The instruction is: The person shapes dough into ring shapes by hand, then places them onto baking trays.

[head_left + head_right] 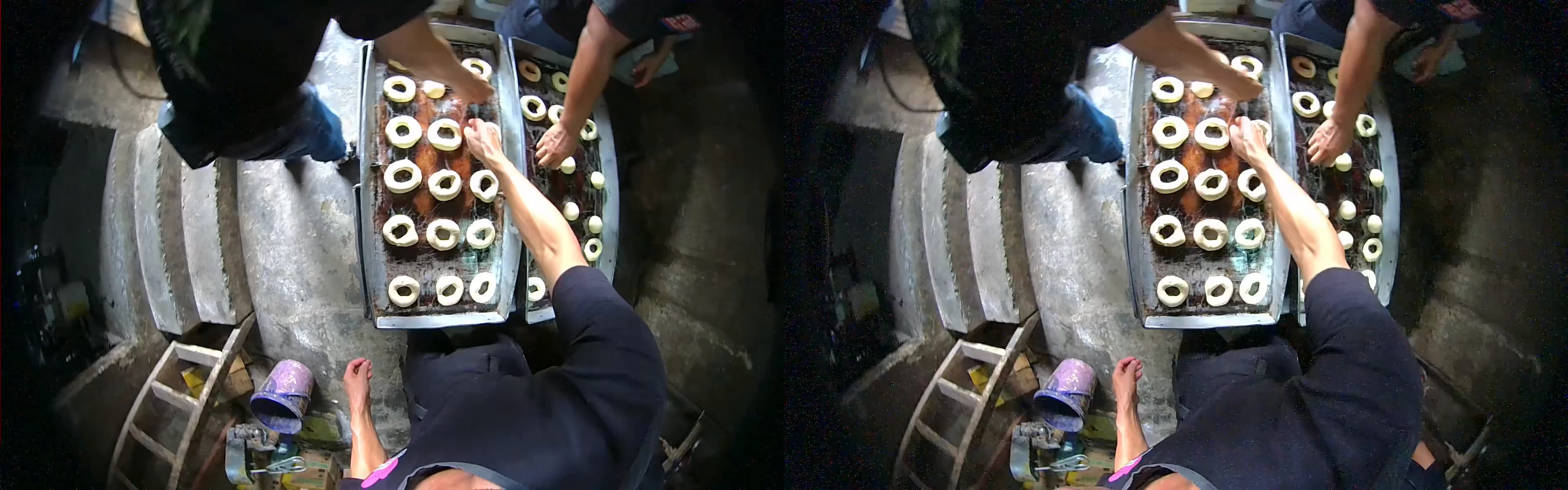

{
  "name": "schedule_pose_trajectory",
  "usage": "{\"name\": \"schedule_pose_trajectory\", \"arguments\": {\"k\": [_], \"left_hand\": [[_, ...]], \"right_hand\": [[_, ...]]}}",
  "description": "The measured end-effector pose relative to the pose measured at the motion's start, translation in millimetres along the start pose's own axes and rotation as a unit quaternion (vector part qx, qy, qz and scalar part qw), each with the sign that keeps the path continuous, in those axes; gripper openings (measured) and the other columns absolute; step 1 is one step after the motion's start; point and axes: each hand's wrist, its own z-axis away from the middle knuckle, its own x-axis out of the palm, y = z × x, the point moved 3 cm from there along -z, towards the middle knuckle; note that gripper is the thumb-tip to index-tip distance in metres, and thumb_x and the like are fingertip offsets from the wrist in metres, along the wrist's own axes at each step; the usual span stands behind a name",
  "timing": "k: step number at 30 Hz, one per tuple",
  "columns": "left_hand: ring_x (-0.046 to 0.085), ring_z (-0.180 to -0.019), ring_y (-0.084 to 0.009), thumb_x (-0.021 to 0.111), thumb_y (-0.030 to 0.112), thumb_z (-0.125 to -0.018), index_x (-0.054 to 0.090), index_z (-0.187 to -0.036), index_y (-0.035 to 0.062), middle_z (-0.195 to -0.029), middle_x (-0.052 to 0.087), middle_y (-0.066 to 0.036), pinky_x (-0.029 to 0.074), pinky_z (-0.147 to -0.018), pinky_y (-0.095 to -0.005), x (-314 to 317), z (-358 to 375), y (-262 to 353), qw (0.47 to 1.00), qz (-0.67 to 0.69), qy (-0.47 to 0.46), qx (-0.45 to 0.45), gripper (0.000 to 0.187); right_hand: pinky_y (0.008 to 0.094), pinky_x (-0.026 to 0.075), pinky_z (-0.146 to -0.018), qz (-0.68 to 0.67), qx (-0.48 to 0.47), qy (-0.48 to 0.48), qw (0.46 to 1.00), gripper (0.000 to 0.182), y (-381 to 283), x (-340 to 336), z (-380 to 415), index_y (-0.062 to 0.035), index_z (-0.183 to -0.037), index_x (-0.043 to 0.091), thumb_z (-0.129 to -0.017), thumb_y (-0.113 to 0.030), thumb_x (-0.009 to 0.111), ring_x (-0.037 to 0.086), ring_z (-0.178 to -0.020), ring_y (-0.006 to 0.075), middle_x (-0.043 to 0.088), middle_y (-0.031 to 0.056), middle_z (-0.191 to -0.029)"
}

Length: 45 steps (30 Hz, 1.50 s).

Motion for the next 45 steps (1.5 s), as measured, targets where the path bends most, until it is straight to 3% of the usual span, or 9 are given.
{"name": "schedule_pose_trajectory", "arguments": {"k": [6, 14, 17, 19, 23, 28, 33, 37, 45], "left_hand": [[0.058, -0.072, -0.0131, 0.055, 0.01, -0.088, 0.051, -0.093, 0.0003, -0.085, 0.064, -0.01, 0.047, -0.066, -0.0242, 43, -34, 43, 0.984, -0.082, -0.038, 0.152, 0.012], [0.059, -0.067, -0.0124, 0.051, 0.015, -0.091, 0.055, -0.08, 0.0015, -0.075, 0.062, -0.006, 0.048, -0.067, -0.0263, 51, -23, 84, 0.979, -0.039, -0.061, 0.189, 0.017], [0.056, -0.055, -0.0126, 0.052, 0.017, -0.09, 0.052, -0.07, 0.0013, -0.06, 0.056, -0.005, 0.048, -0.056, -0.0275, 36, -9, 89, 0.97, -0.107, -0.009, 0.219, 0.025], [0.056, -0.055, -0.0123, 0.051, 0.017, -0.091, 0.05, -0.067, 0.0019, -0.055, 0.053, -0.005, 0.047, -0.056, -0.0268, 25, 2, 83, 0.981, -0.109, 0.028, 0.155, 0.029], [0.056, -0.055, -0.0125, 0.051, 0.017, -0.092, 0.05, -0.067, 0.0024, -0.059, 0.056, -0.005, 0.048, -0.058, -0.027, 23, 14, 79, 0.976, -0.05, 0.065, 0.2, 0.029], [0.056, -0.07, -0.0113, 0.053, 0.012, -0.091, 0.053, -0.081, 0.0017, -0.073, 0.06, -0.005, 0.046, -0.069, -0.0263, 74, 11, 115, 0.961, -0.015, 0.057, 0.271, 0.014], [0.057, -0.102, -0.0192, 0.052, 0.022, -0.092, 0.042, -0.128, 0.0018, -0.117, 0.054, -0.014, 0.047, -0.082, -0.0298, 179, 26, 178, 0.954, 0.113, -0.165, 0.224, 0.042], [0.06, -0.091, -0.0147, 0.058, 0.014, -0.089, 0.049, -0.122, -0.0001, -0.107, 0.06, -0.01, 0.049, -0.079, -0.0274, 234, 77, 185, 0.898, 0.114, -0.325, 0.272, 0.037], [0.053, -0.087, -0.0101, 0.053, 0.003, -0.076, 0.039, -0.119, 0.0012, -0.102, 0.053, -0.008, 0.047, -0.072, -0.0223, 287, 173, 120, 0.87, 0.062, -0.377, 0.312, 0.045]], "right_hand": [[0.0258, 0.049, -0.065, -0.15, 0.138, -0.173, 0.964, 0.028, 8, -50, 62, -0.0022, -0.109, 0.059, -0.085, -0.017, 0.055, 0.059, -0.073, 0.0107, 0.064, 0.0062, -0.086], [0.0277, 0.048, -0.062, -0.214, 0.152, -0.14, 0.955, 0.028, -21, -21, -31, -0.0021, -0.109, 0.058, -0.085, -0.017, 0.054, 0.058, -0.066, 0.0103, 0.064, 0.005, -0.078], [0.0424, 0.049, -0.069, -0.035, -0.059, 0.064, 0.996, 0.031, -12, 36, -98, -0.0025, -0.101, 0.059, -0.085, -0.029, 0.052, 0.062, -0.079, 0.0358, 0.063, 0.0214, -0.08], [0.0463, 0.046, -0.082, -0.003, 0.012, -0.018, 1.0, 0.033, -10, 62, -118, -0.0029, -0.095, 0.059, -0.081, -0.033, 0.054, 0.058, -0.097, 0.0376, 0.061, 0.0252, -0.098], [0.0458, 0.048, -0.075, 0.035, -0.018, 0.022, 0.999, 0.031, -34, 70, -102, -0.0031, -0.094, 0.056, -0.076, -0.029, 0.058, 0.059, -0.087, 0.0373, 0.061, 0.0211, -0.091], [0.0334, 0.045, -0.068, -0.264, 0.059, -0.099, 0.958, 0.036, -80, 33, 6, -0.001, -0.097, 0.048, -0.079, -0.029, 0.061, 0.055, -0.075, 0.0203, 0.055, 0.0115, -0.082], [0.0266, 0.049, -0.074, -0.507, 0.182, -0.335, 0.773, 0.058, -129, -54, 189, -0.0005, -0.123, 0.039, -0.074, -0.007, 0.068, 0.058, -0.085, 0.0131, 0.059, 0.0097, -0.095], [0.028, 0.051, -0.078, -0.558, 0.198, -0.287, 0.753, 0.052, -121, -122, 262, 0.0027, -0.122, 0.039, -0.077, -0.003, 0.064, 0.061, -0.087, 0.0152, 0.061, 0.0114, -0.099], [0.0242, 0.047, -0.065, -0.521, 0.103, -0.253, 0.808, 0.045, -93, -234, 274, 0.0022, -0.108, 0.048, -0.065, 0.0, 0.06, 0.056, -0.072, 0.0118, 0.059, 0.0074, -0.083]]}}
